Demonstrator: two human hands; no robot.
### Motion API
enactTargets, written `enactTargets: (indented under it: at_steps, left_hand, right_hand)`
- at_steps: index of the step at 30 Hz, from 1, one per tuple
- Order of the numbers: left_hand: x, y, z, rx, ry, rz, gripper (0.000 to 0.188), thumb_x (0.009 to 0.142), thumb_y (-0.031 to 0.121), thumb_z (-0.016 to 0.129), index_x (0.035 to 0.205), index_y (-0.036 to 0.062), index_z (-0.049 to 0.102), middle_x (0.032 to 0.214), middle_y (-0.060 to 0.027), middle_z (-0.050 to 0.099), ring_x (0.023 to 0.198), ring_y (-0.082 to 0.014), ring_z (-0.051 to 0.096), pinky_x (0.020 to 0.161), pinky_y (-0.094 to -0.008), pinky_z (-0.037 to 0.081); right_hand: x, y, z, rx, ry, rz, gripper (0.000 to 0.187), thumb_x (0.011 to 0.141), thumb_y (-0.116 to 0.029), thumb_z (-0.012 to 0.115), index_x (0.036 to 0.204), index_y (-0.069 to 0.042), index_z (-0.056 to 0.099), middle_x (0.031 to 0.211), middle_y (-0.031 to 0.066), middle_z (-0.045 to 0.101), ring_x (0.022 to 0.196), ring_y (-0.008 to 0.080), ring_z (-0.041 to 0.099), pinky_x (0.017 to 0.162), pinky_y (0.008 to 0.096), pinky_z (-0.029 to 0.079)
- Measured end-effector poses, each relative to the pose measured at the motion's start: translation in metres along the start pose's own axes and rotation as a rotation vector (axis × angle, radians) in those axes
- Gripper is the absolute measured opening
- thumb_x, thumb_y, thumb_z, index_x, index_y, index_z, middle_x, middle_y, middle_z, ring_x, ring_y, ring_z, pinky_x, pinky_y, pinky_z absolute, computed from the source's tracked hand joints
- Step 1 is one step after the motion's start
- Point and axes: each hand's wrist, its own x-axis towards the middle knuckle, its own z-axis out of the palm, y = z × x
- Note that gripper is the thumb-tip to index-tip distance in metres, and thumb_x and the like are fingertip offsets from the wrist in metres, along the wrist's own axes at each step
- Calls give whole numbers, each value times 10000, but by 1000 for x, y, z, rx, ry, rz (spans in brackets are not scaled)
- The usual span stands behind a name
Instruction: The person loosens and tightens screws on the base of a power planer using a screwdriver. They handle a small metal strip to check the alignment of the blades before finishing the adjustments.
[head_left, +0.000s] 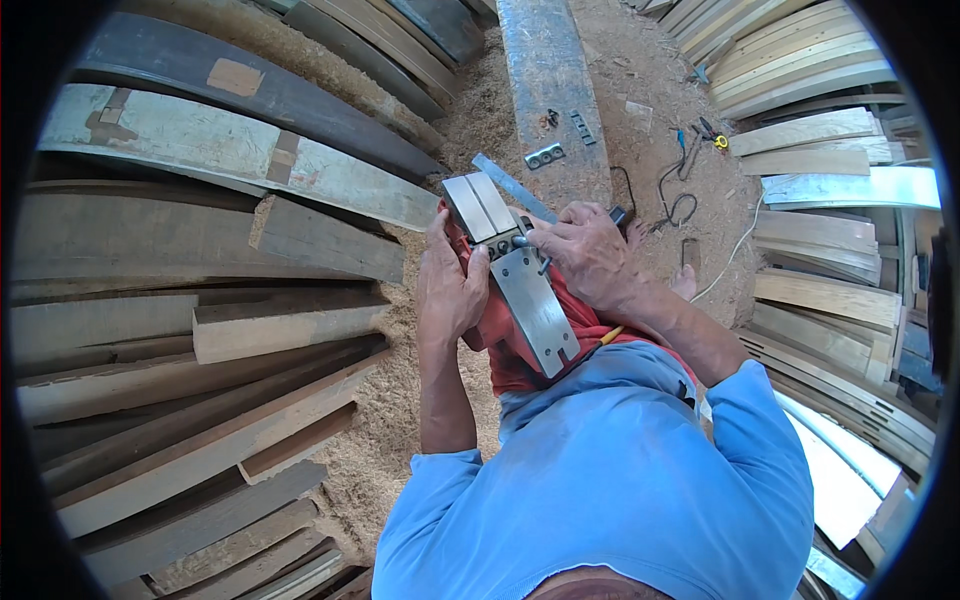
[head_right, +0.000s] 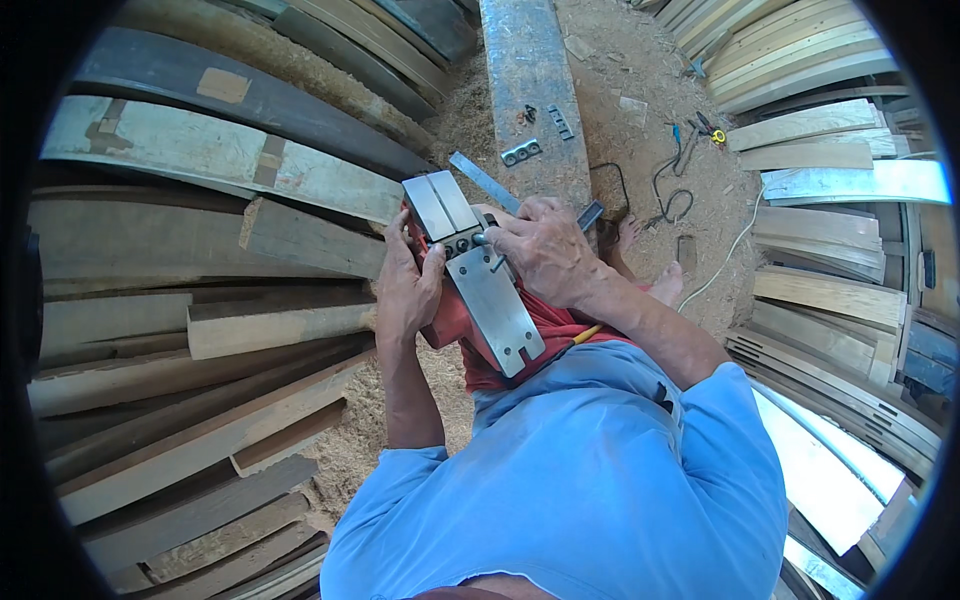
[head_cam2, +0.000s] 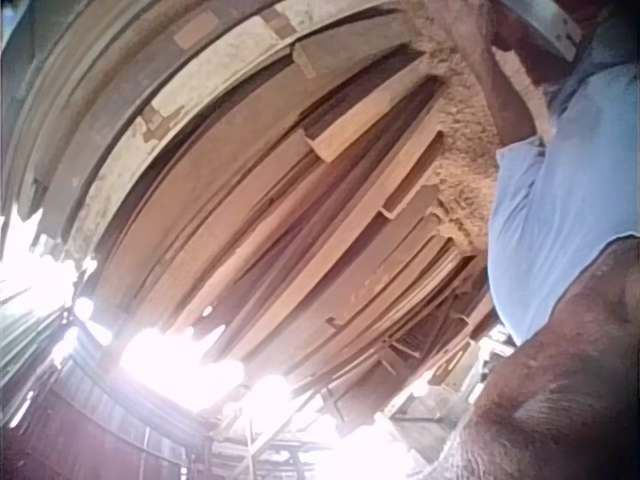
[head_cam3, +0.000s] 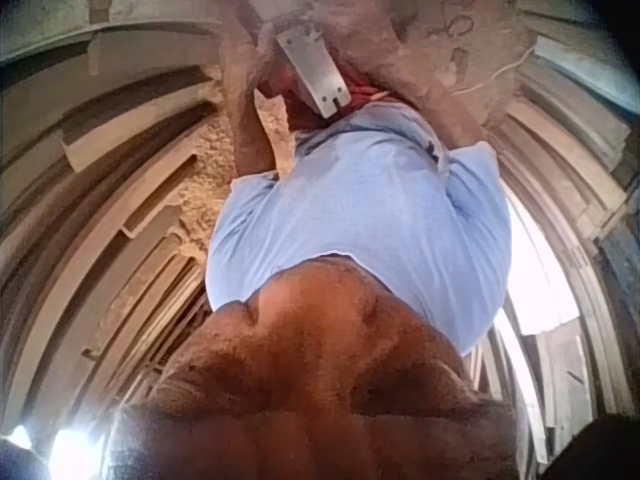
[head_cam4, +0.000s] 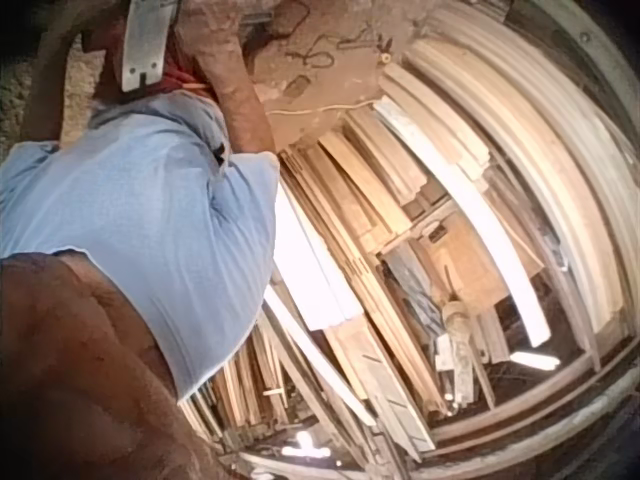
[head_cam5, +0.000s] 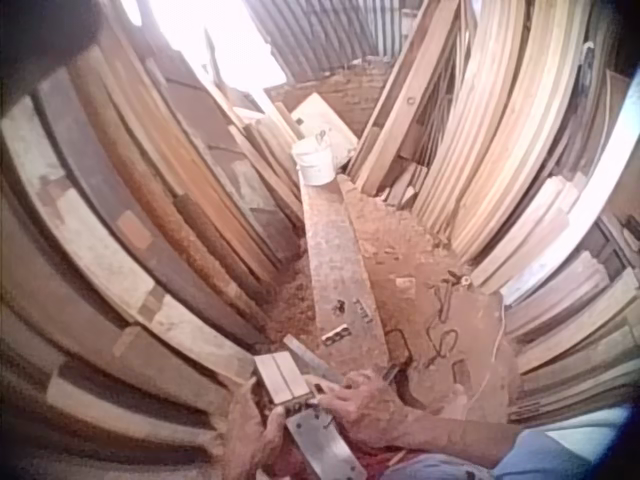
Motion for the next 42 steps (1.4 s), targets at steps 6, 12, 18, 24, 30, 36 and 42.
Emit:
enactTargets:
  at_steps: [6,12,18,24,30,36,42]
  left_hand:
    - [-2,-2,1,2,11,36,700,1001,182,638,1605,68,304,1354,-291,624,1241,-409,641,1085,-487,483]
    - [-1,-8,4,-19,15,33,735,976,226,662,1596,72,297,1379,-318,615,1213,-505,617,1061,-565,465]
    - [-8,-10,6,-209,67,30,679,979,169,635,1576,30,343,1396,-269,591,1267,-445,594,1115,-526,451]
    - [-8,-32,11,-115,245,272,527,976,48,516,1493,-37,464,1432,-210,572,1352,-319,546,1167,-448,405]
    - [-15,-23,7,-145,281,349,446,864,8,525,1243,78,750,1485,-253,542,1420,-383,498,1198,-469,357]
    - [-13,-23,2,-37,166,412,418,813,5,558,1135,96,810,1534,-306,494,1482,-414,411,1218,-512,296]
    - [-10,-13,2,74,148,421,310,798,45,631,1036,137,807,1561,-308,469,1431,-464,425,1180,-552,322]
  right_hand:
    - [15,-10,-7,236,-185,253,179,935,-150,655,1074,-58,719,1047,215,740,870,434,720,799,536,564]
    - [13,-6,-4,280,-189,301,204,959,-180,657,1103,-60,738,935,244,736,847,444,728,790,527,581]
    - [9,-1,-9,266,21,411,216,961,-182,638,1117,-79,745,923,243,737,870,431,729,790,516,577]
    - [-36,133,98,-137,-108,543,269,920,-192,610,1139,-115,747,992,231,688,979,419,673,842,536,542]
    - [-51,154,119,-398,4,455,288,901,-222,655,1167,-136,720,1151,191,639,1084,396,621,872,527,518]
    - [-87,126,99,-265,-73,748,445,878,-276,786,1234,-54,637,1202,210,607,1130,433,610,927,541,524]
    - [-99,144,108,-118,27,884,486,860,-228,815,1263,-9,655,1124,233,664,1046,378,667,910,500,540]
